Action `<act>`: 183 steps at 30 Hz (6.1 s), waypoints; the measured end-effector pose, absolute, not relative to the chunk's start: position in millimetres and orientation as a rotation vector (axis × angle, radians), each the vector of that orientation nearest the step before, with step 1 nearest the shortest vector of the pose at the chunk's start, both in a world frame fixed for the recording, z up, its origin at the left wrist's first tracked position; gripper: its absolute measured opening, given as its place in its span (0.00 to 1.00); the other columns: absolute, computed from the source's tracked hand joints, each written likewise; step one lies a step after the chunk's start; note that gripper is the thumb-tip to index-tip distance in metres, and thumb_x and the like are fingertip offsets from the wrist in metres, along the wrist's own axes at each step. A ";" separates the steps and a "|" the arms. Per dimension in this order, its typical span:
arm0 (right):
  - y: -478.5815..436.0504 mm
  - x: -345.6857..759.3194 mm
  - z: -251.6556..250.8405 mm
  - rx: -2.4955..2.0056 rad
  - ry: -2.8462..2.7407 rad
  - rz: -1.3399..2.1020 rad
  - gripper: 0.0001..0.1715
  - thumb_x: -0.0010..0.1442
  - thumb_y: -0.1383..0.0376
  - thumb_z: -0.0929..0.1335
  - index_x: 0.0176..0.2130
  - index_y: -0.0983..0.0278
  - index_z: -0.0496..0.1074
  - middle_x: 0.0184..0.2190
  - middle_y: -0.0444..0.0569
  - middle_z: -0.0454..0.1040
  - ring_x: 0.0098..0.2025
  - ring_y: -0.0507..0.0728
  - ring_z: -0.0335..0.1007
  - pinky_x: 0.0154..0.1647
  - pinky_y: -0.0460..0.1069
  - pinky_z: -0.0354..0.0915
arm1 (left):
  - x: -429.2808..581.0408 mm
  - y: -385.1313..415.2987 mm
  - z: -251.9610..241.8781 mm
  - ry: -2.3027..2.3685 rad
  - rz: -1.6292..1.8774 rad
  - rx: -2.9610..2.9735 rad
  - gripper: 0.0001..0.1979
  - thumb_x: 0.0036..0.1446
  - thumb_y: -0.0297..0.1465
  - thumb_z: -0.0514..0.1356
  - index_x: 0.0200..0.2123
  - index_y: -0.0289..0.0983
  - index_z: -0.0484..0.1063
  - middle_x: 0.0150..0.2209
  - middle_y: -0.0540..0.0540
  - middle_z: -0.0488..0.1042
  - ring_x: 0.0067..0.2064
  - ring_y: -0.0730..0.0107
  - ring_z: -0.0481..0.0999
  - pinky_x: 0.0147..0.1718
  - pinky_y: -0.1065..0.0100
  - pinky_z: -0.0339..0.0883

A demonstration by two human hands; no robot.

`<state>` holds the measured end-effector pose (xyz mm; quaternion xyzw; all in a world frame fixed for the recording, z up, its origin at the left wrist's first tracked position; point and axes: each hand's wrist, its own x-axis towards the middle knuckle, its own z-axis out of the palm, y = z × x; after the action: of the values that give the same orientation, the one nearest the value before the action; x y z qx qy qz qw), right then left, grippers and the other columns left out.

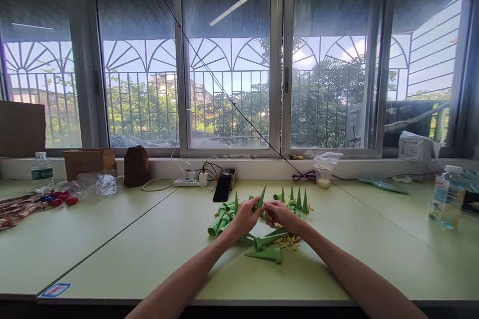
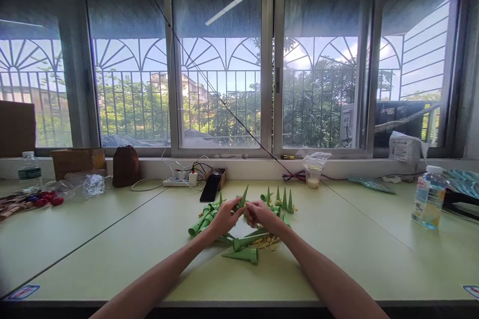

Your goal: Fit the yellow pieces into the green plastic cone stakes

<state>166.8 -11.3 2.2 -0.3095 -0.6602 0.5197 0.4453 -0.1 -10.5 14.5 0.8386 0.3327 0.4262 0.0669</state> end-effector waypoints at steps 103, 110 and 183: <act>-21.7 161.3 2.6 -0.852 -2.071 0.144 0.26 0.68 0.61 0.58 0.20 0.64 0.63 0.15 0.43 0.65 0.18 0.48 0.57 0.23 0.44 0.50 | -0.1 -14.6 15.1 1.025 1.354 2.555 0.04 0.51 0.29 0.57 0.32 0.38 0.64 0.28 0.52 0.68 0.29 0.72 0.64 0.30 0.71 0.55; -22.0 159.6 3.7 -0.841 -2.083 0.148 0.28 0.69 0.61 0.57 0.19 0.65 0.63 0.15 0.42 0.64 0.18 0.48 0.56 0.24 0.44 0.50 | -0.8 -14.1 13.1 1.010 1.379 2.559 0.03 0.51 0.28 0.57 0.32 0.38 0.64 0.28 0.52 0.68 0.29 0.72 0.64 0.30 0.71 0.55; -20.3 151.9 1.7 -0.751 -1.813 0.898 0.31 0.60 0.47 0.59 0.17 0.64 0.64 0.12 0.45 0.67 0.13 0.49 0.61 0.14 0.43 0.58 | 4.3 -19.6 18.7 0.863 1.314 2.467 0.06 0.49 0.26 0.55 0.30 0.40 0.58 0.24 0.55 0.67 0.26 0.74 0.66 0.28 0.72 0.56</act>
<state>151.9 -20.3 1.7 -0.3067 -0.7405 0.3669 0.4722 4.3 -19.6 18.7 0.8383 0.2934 0.4467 0.1078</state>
